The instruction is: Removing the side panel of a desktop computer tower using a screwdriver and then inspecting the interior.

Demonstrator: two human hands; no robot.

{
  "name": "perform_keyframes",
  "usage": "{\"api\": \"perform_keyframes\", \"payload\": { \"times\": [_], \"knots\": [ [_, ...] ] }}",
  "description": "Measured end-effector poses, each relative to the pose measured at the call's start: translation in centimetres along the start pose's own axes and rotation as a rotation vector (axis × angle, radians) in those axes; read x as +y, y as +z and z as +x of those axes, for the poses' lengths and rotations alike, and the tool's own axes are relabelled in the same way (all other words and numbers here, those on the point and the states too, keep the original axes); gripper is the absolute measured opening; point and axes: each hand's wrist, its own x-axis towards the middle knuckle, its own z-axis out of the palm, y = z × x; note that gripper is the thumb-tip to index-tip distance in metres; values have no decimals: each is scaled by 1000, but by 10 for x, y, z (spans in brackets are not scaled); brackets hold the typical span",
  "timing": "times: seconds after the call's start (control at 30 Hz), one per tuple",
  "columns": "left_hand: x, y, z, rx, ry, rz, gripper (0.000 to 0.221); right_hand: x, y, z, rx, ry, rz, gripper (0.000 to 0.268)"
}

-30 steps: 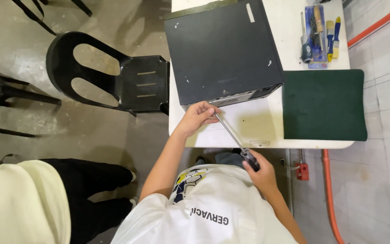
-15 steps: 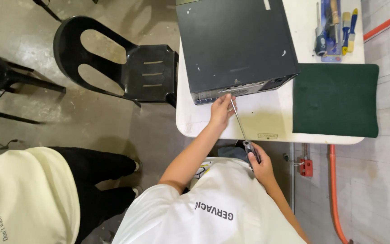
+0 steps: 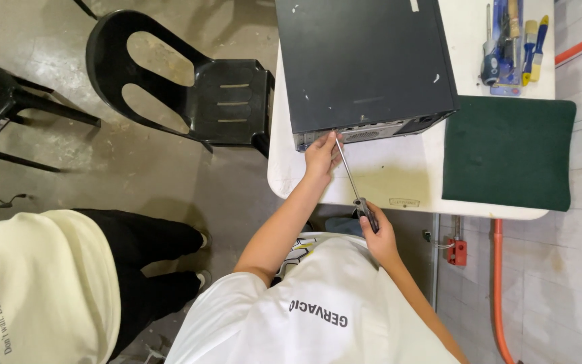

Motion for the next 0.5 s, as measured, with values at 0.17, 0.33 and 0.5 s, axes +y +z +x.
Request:
{"api": "perform_keyframes", "payload": {
  "times": [0.17,0.33,0.5],
  "knots": [
    [10,2,-8,8,-18,49,37,23,4,2,-6,-17,13,40],
    [10,2,-3,8,-32,48,36,19,6,3,0,-18,16,40],
    [-2,-7,14,-38,-47,7,34,24,7,6,-114,188,367,29]
  ]
}}
